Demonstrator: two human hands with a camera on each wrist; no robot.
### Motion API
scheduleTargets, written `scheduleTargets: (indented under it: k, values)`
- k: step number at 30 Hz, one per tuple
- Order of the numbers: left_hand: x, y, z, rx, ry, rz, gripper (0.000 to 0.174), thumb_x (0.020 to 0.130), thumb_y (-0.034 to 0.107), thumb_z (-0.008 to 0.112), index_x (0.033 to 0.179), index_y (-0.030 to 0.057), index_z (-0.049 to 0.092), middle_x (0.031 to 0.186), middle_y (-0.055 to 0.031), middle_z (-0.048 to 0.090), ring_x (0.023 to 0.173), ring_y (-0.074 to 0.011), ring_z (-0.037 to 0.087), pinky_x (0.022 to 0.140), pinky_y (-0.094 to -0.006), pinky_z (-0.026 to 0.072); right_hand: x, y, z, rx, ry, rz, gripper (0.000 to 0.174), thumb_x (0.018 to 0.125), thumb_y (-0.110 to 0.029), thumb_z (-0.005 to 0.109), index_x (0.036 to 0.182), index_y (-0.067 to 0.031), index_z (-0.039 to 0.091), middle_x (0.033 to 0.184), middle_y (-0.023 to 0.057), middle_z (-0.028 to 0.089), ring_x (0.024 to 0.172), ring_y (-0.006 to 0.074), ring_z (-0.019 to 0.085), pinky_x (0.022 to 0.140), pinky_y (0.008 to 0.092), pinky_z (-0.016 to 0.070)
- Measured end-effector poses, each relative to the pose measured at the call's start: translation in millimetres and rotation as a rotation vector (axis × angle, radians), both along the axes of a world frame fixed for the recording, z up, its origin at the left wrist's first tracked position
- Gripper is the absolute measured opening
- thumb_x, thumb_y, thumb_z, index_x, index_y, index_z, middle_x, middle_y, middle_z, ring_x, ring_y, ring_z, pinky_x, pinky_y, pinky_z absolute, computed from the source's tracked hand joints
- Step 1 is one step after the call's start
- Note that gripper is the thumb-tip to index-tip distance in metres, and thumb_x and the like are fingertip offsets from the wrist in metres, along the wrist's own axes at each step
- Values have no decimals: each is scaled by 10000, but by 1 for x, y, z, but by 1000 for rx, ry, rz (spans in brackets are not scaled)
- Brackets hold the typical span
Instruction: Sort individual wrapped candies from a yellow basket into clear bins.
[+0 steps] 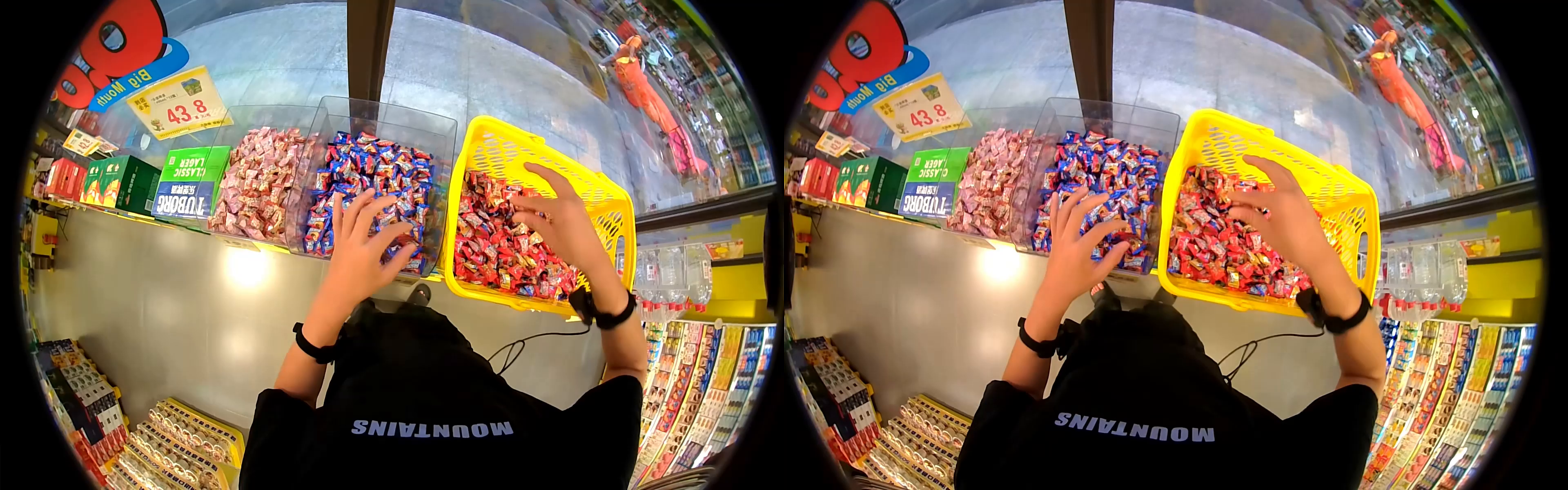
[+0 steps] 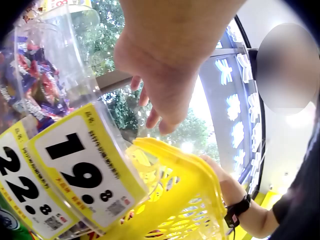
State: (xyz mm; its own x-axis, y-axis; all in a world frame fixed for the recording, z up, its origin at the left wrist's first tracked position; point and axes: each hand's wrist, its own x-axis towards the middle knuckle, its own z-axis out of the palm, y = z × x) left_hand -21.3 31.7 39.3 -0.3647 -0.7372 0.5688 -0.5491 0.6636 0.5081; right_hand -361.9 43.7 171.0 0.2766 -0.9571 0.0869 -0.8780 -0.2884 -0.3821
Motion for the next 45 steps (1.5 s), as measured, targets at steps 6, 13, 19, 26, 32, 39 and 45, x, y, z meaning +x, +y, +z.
scheduleTargets:
  k: [6, 13, 19, 26, 32, 39, 45]
  values:
    - [-2, 10, 46, 147, 68, -438, 488, 803, 333, 905, 1267, 255, 778, 1540, -104, 536, 1485, -411, 423, 1277, -667, 235, 76, 60, -20, -248, -173, 409, 529, 789, -261, 928, 1290, -167, 788, 1590, 82, 538, 1483, 408, 470, 1222, 576, 415]
    - [15, 6, 39, 318, -41, -812, 363, 830, 266, 886, 1186, 231, 822, 1563, -115, 511, 1549, -422, 354, 1310, -660, 196, 107, 74, -68, -242, -369, 520, 381, 811, -270, 907, 1170, -204, 797, 1620, -4, 509, 1578, 388, 349, 1252, 659, 369]
    - [15, 4, 39, 294, -85, -824, 372, 804, 266, 894, 1162, 208, 808, 1540, -108, 525, 1548, -404, 360, 1310, -681, 178, 113, 72, -64, -281, -418, 549, 353, 810, -269, 904, 1148, -251, 803, 1611, -7, 522, 1564, 384, 369, 1240, 672, 377]
    - [37, -2, 56, 125, -110, -565, 399, 707, 220, 943, 1078, 185, 801, 1440, -77, 623, 1498, -375, 435, 1303, -665, 198, 111, 71, -61, -327, -245, 442, 400, 843, -254, 876, 1229, -312, 795, 1602, 16, 539, 1538, 382, 416, 1239, 652, 381]
    - [135, -35, 21, -159, -75, 268, 375, 754, 158, 943, 1097, 144, 793, 1429, -94, 623, 1419, -391, 499, 1199, -579, 358, 91, 72, -54, -288, -142, 295, 510, 815, -247, 884, 1310, -244, 763, 1621, 109, 516, 1487, 399, 473, 1225, 630, 394]
    - [191, -61, -58, -105, -290, 632, 352, 812, 294, 914, 1131, 198, 801, 1424, -73, 627, 1379, -361, 529, 1211, -595, 345, 95, 71, -56, -260, -91, 274, 534, 830, -218, 861, 1350, -209, 738, 1599, 109, 533, 1475, 382, 484, 1246, 599, 381]
    - [179, -57, -68, 17, -371, 635, 340, 837, 361, 889, 1141, 238, 802, 1493, -54, 602, 1477, -357, 476, 1233, -670, 288, 99, 74, -55, -288, 19, 256, 523, 837, -200, 836, 1350, -199, 731, 1568, 95, 560, 1465, 353, 500, 1255, 590, 377]
